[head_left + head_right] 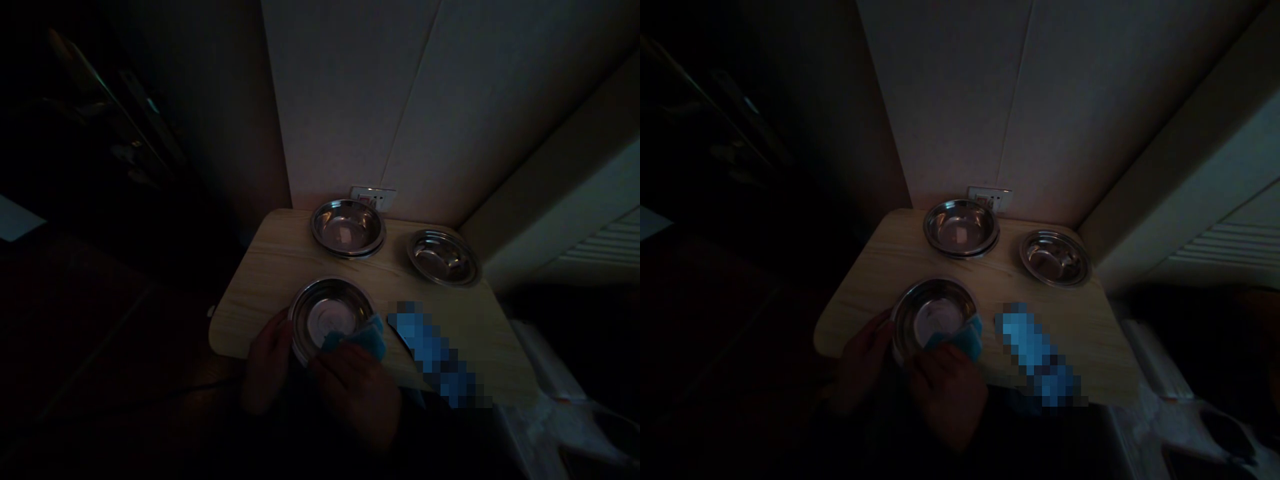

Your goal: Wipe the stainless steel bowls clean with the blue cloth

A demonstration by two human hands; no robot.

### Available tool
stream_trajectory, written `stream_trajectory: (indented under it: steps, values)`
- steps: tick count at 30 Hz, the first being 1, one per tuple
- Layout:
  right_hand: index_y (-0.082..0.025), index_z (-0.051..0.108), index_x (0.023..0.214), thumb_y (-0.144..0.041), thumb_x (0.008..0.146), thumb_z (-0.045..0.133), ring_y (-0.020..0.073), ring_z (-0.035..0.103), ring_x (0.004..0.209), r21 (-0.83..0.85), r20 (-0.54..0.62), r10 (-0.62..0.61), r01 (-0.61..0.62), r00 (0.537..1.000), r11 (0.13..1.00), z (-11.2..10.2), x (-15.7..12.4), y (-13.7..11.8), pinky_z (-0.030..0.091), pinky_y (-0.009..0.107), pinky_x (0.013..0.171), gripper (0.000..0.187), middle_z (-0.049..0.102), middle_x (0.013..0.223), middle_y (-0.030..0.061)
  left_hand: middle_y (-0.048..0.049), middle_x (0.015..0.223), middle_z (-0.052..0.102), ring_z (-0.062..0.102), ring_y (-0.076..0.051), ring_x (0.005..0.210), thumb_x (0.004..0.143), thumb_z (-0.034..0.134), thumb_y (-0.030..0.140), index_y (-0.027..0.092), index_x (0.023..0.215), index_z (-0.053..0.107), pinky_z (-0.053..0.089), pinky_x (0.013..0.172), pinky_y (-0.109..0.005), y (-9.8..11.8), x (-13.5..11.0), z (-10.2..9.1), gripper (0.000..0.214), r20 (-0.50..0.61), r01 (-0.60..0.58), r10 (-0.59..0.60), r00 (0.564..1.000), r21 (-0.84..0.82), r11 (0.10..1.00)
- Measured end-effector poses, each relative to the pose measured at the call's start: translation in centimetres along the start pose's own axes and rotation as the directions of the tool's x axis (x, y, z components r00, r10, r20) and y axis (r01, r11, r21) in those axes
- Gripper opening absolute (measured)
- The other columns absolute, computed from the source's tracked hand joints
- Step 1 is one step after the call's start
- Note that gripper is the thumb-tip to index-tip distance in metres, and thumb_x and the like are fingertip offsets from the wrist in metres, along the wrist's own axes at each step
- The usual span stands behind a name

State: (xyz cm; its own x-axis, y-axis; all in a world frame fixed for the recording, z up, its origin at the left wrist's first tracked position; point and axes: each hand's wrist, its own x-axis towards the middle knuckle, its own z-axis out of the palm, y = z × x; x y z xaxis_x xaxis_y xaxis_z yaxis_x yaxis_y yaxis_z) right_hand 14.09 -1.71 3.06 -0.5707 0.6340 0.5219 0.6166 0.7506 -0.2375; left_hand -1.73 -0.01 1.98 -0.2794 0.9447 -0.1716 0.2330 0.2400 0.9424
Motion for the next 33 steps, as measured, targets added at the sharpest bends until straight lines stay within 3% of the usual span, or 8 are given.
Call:
stream_trajectory:
  steps: [5, 8, 11, 14, 19, 23, 27, 33]
  values:
    - [-0.015, 0.063, 0.092, -0.013, 0.089, 0.045, 0.0167, 0.062, 0.071, 0.064, 0.061, -0.091, 0.087, 0.994, 0.994, -2.5, -0.9, 1.5, 0.048, 0.031, 0.067, 0.018, 0.069, 0.076, 0.0041, -0.0095, 0.109, 0.068, 0.063, -0.022, 0.098, 0.080, 0.049, 0.044, 0.015, 0.111, 0.061, 0.048, 0.084, -0.032, 0.3, 0.1, 0.7, 0.044, 0.023, 0.039, -0.038, 0.999, -0.052, 0.998]
    - [-0.016, 0.063, 0.088, -0.014, 0.087, 0.048, 0.0165, 0.060, 0.066, 0.036, 0.098, -0.018, 0.014, 0.995, 0.999, -1.2, -0.4, 0.0, 0.046, 0.030, 0.059, 0.015, 0.067, 0.072, 0.0038, -0.0087, 0.111, 0.067, 0.063, -0.022, 0.098, 0.080, 0.049, 0.044, 0.016, 0.110, 0.063, 0.048, 0.085, -0.033, 0.3, 0.1, 1.0, 0.043, 0.035, 0.016, -0.015, 0.999, -0.040, 0.999]
    - [-0.018, 0.063, 0.087, -0.014, 0.085, 0.050, 0.0161, 0.060, 0.065, -0.012, -0.001, 0.144, -0.144, 0.990, 0.989, 1.1, 0.4, -2.0, 0.045, 0.029, 0.058, 0.014, 0.066, 0.072, 0.0036, -0.0082, 0.107, 0.069, 0.064, -0.022, 0.096, 0.078, 0.051, 0.043, 0.016, 0.104, 0.065, 0.049, 0.085, -0.032, 0.4, 0.1, 0.6, 0.041, 0.015, 0.010, -0.010, 1.000, 0.012, 1.000]
    - [-0.019, 0.064, 0.086, -0.017, 0.086, 0.051, 0.0152, 0.059, 0.063, -0.014, -0.030, 0.190, -0.191, 0.981, 0.982, 2.0, 0.6, -2.7, 0.045, 0.029, 0.059, 0.013, 0.066, 0.071, 0.0026, -0.0082, 0.102, 0.071, 0.064, -0.023, 0.093, 0.076, 0.052, 0.044, 0.016, 0.102, 0.066, 0.050, 0.082, -0.032, 0.5, 0.2, 0.2, 0.041, -0.042, 0.021, -0.019, 0.999, 0.051, 0.998]
    - [-0.019, 0.064, 0.088, -0.017, 0.087, 0.052, 0.0151, 0.061, 0.067, 0.031, 0.094, 0.047, -0.050, 0.994, 0.998, -1.1, -0.8, -0.3, 0.047, 0.028, 0.063, 0.012, 0.067, 0.070, 0.0013, -0.0087, 0.101, 0.071, 0.065, -0.022, 0.090, 0.077, 0.052, 0.048, 0.016, 0.107, 0.064, 0.052, 0.077, -0.031, 0.0, 0.3, 0.1, 0.045, -0.061, 0.042, -0.041, 0.997, 0.011, 0.999]
    - [-0.018, 0.063, 0.088, -0.016, 0.092, 0.044, 0.0149, 0.061, 0.073, 0.063, 0.070, -0.022, 0.017, 0.997, 0.998, -3.0, -1.7, 1.1, 0.047, 0.031, 0.075, 0.020, 0.068, 0.073, 0.0023, -0.0088, 0.104, 0.070, 0.065, -0.022, 0.092, 0.078, 0.051, 0.049, 0.016, 0.108, 0.064, 0.051, 0.078, -0.031, -0.3, 0.5, 0.5, 0.046, -0.035, 0.015, -0.015, 0.999, -0.005, 1.000]
    - [-0.018, 0.063, 0.083, -0.015, 0.092, 0.043, 0.0153, 0.060, 0.070, 0.069, 0.057, 0.029, -0.033, 0.998, 0.997, -1.4, -1.1, -0.1, 0.048, 0.030, 0.071, 0.022, 0.066, 0.070, 0.0027, -0.0091, 0.101, 0.071, 0.065, -0.022, 0.092, 0.078, 0.050, 0.047, 0.015, 0.105, 0.065, 0.050, 0.080, -0.032, 0.2, 0.6, 0.7, 0.045, -0.068, 0.014, -0.013, 0.998, 0.023, 1.000]
    - [-0.018, 0.063, 0.077, -0.011, 0.083, 0.053, 0.0177, 0.058, 0.062, -0.026, -0.029, 0.252, -0.253, 0.967, 0.967, 2.9, 1.0, -3.4, 0.045, 0.031, 0.059, 0.013, 0.064, 0.067, 0.0031, -0.0115, 0.103, 0.070, 0.064, -0.024, 0.096, 0.073, 0.052, 0.042, 0.012, 0.101, 0.066, 0.049, 0.085, -0.034, 0.7, 0.5, 0.5, 0.044, -0.111, 0.037, -0.029, 0.993, 0.065, 0.997]
